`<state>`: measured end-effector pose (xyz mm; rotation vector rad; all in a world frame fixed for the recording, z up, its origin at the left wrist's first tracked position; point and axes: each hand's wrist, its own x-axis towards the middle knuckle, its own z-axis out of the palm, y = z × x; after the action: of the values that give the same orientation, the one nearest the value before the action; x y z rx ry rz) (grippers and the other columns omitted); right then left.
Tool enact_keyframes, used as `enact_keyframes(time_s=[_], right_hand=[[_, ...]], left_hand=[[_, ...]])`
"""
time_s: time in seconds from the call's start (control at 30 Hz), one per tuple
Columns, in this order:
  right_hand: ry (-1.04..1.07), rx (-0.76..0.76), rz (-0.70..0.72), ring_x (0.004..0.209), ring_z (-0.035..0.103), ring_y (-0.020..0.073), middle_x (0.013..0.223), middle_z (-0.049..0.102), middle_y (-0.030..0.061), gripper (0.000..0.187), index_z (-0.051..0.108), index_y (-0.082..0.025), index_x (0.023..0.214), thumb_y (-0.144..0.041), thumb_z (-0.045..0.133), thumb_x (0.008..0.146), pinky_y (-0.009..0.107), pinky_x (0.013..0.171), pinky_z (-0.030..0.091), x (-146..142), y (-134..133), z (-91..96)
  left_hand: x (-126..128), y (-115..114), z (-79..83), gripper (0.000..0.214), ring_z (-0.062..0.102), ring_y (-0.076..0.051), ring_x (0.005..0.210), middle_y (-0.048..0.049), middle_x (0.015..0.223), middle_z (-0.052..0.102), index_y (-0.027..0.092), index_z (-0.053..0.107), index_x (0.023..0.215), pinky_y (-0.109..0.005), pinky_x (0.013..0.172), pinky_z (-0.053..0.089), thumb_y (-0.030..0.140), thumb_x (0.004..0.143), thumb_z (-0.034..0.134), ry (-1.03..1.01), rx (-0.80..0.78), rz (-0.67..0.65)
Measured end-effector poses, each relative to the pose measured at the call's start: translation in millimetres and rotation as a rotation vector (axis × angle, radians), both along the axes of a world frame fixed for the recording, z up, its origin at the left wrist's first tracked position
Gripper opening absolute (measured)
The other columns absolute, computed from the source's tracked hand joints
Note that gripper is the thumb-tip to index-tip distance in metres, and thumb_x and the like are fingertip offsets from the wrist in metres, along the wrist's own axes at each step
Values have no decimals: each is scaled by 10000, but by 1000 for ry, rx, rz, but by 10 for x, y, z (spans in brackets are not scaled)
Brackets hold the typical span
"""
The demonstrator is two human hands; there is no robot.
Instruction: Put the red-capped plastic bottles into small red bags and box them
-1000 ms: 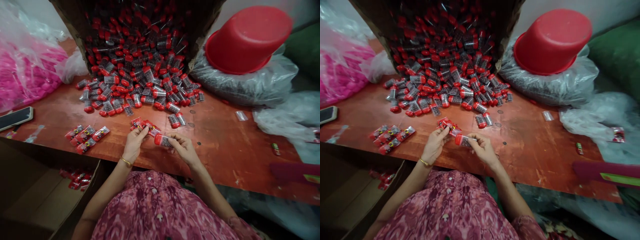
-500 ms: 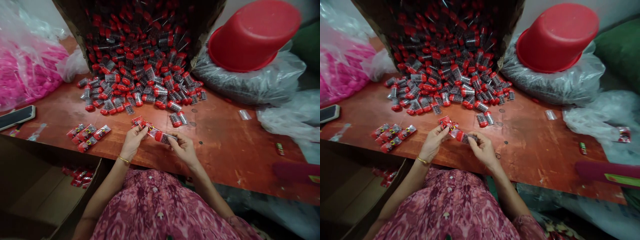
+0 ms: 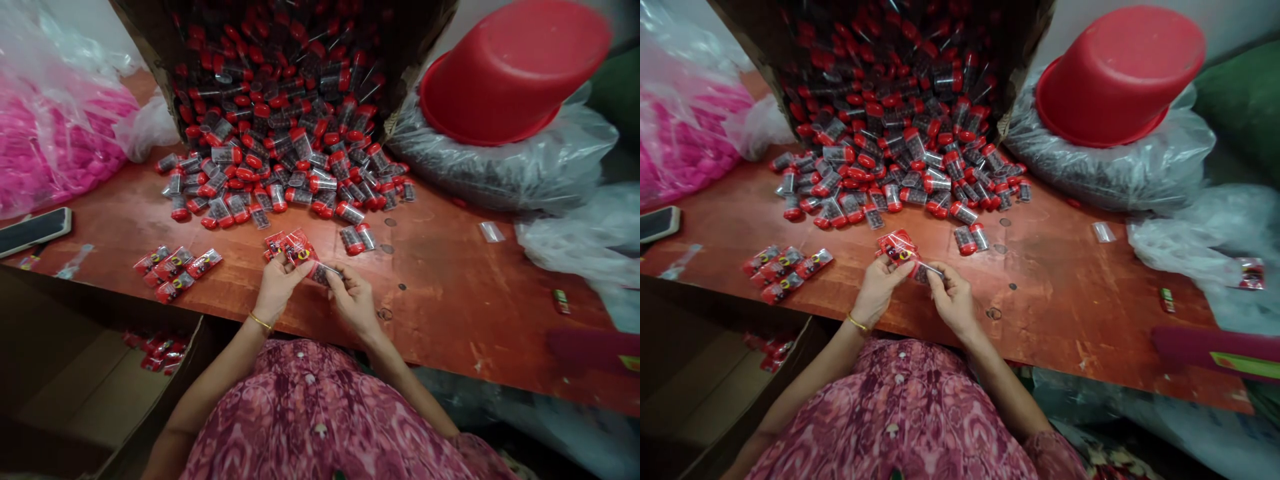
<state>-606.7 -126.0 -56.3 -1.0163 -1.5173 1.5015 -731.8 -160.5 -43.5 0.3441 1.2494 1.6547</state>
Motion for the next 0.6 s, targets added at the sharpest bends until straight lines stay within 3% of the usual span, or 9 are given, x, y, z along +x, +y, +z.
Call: enact_keyframes(time_s=[0.17,0.4,0.6], right_hand=[[66,-47,-95,456,460,77,648,561,-25,265,594,-184,897,-426,546,798,218,450,405,-124,-8,-41],[103,-89,-66,465,476,78,694,600,-14,272,601,-190,896,-431,585,771,222,457,436,-186,-17,-35],[260,-347,-14,436,482,68,617,550,-56,315,535,-197,769,-469,672,687,214,455,458,-254,30,-80]], left_hand=[[126,4,-25,379,588,-81,638,20,724,669,163,618,796,-213,705,470,321,516,819,-61,16,63],[94,-8,-73,303,586,-97,646,-4,703,664,138,656,759,-216,682,464,351,581,778,-50,44,15],[72,-8,-44,272,549,-108,574,-2,634,634,141,653,683,-233,577,442,330,545,791,6,12,-63]])
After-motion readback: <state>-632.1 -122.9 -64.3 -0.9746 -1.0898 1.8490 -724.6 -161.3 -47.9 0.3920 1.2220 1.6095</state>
